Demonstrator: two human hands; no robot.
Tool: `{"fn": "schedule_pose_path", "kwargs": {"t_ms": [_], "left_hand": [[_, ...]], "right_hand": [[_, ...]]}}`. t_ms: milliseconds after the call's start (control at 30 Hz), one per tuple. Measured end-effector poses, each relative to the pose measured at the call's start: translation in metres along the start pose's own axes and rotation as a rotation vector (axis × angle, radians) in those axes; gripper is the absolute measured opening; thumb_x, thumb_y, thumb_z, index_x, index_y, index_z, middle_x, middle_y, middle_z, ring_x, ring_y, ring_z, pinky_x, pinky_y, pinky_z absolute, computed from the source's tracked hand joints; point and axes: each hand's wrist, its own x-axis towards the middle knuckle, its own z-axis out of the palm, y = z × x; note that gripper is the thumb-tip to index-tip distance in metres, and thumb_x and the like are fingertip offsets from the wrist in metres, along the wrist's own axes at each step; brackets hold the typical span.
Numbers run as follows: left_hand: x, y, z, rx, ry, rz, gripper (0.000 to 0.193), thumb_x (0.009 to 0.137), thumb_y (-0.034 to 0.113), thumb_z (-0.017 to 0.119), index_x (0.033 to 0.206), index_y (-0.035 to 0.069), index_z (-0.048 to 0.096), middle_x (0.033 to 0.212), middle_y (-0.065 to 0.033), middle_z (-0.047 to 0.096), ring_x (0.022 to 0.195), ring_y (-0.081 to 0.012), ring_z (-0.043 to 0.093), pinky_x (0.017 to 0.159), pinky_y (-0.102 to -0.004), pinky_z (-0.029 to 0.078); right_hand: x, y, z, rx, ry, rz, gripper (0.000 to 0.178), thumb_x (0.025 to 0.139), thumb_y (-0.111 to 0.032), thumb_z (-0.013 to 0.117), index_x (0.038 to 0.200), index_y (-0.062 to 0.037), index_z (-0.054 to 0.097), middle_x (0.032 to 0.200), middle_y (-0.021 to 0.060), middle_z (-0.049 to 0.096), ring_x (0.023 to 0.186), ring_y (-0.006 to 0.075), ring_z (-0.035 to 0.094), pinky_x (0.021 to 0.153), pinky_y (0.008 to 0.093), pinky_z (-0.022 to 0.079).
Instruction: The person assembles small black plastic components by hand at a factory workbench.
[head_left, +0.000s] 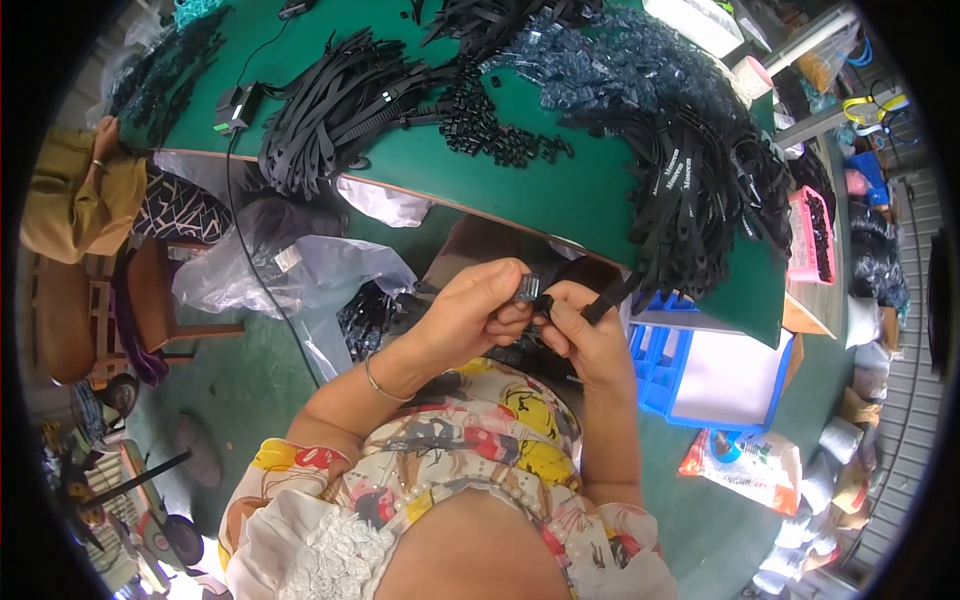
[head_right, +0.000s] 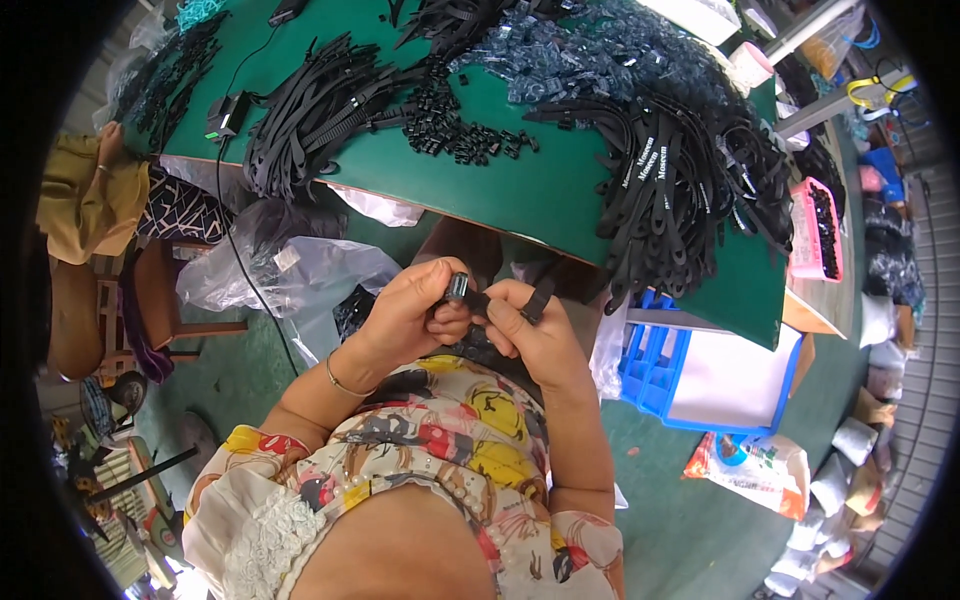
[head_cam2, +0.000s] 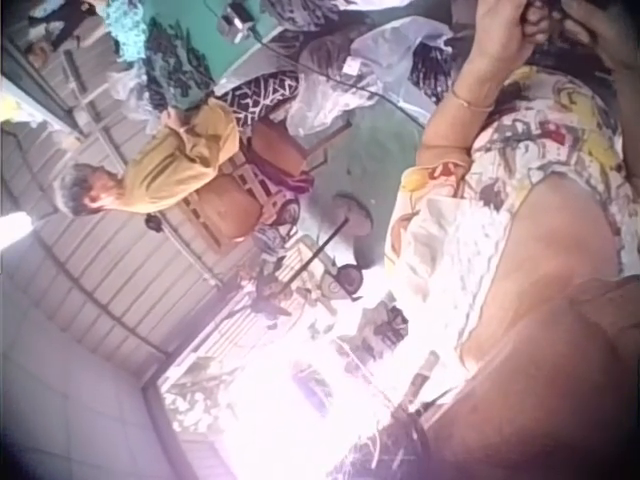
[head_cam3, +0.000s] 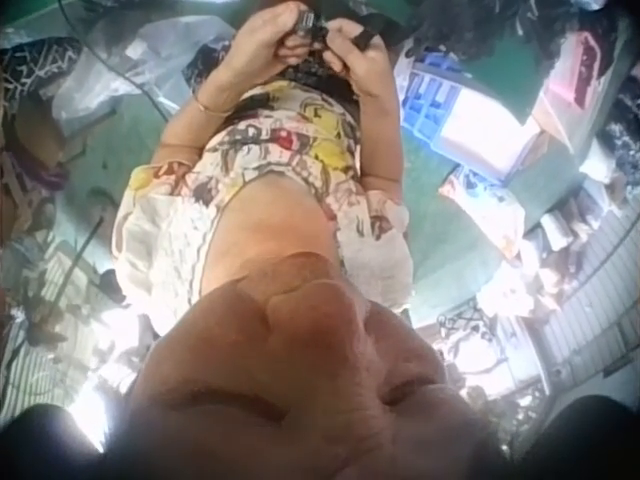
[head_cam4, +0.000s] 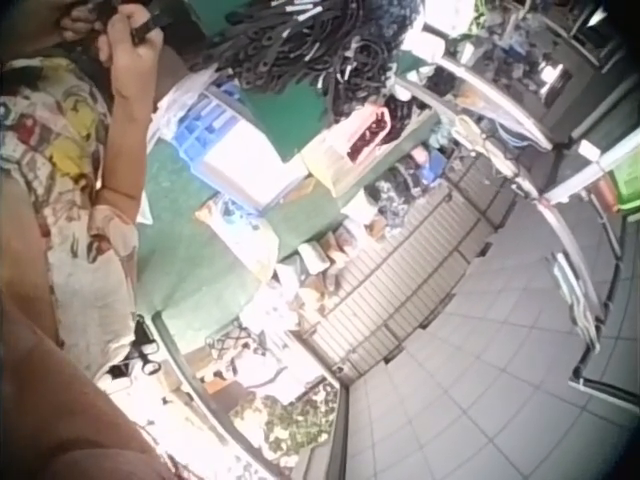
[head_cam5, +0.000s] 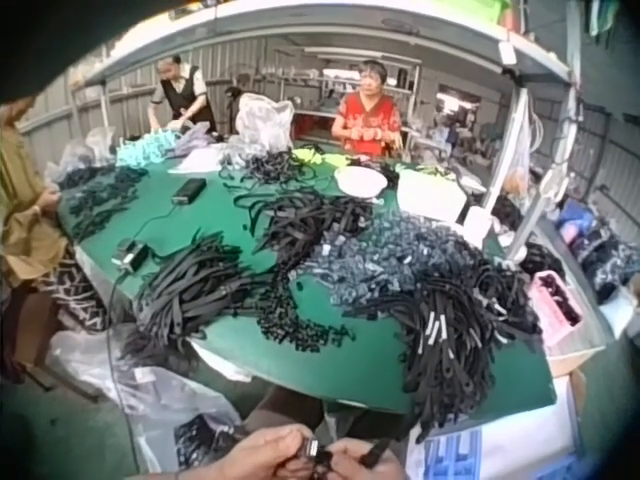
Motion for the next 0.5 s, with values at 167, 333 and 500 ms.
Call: {"fn": "schedule_pose_path", "kwargs": {"t_ms": [167, 333, 500], "left_hand": [[-0.0001, -0.0004, 0.0027, 0.011, -0.009, -0.002, 0.030, 0.093, 0.035, 0.044, 0.091, 0.005, 0.049, 0.066, 0.0008, 0.037, 0.053, -0.0055, 0.028, 0.047, -0.0191, 0.025], [-0.0003, 0.0003, 0.0012, -0.100, -0.032, -0.034, 0.031, 0.093, 0.035, 0.043, 0.091, 0.004, 0.049, 0.065, 0.0006, 0.037, 0.052, -0.0056, 0.028, 0.047, -0.0191, 0.025], [0.0006, -0.0021, 0.0026, -0.069, 0.006, -0.039, 0.033, 0.093, 0.035, 0.043, 0.089, 0.003, 0.049, 0.064, 0.0011, 0.037, 0.052, -0.0057, 0.029, 0.047, -0.0193, 0.026]], "right_hand": [[0.0004, 0.0018, 0.0019, 0.091, -0.003, -0.063, 0.022, 0.090, -0.020, 0.052, 0.084, 0.0009, 0.056, 0.058, -0.0023, 0.044, 0.049, 0.0036, 0.039, 0.045, 0.0178, 0.027], [-0.0007, 0.0052, -0.0004, 0.065, -0.007, -0.052, 0.022, 0.090, -0.020, 0.052, 0.083, 0.0004, 0.056, 0.058, -0.0024, 0.044, 0.050, 0.0037, 0.038, 0.045, 0.0177, 0.027], [-0.0008, 0.0042, -0.0003, 0.076, -0.005, -0.053, 0.023, 0.090, -0.020, 0.051, 0.083, 0.0003, 0.056, 0.058, -0.0023, 0.044, 0.050, 0.0037, 0.038, 0.045, 0.0180, 0.027]]}}
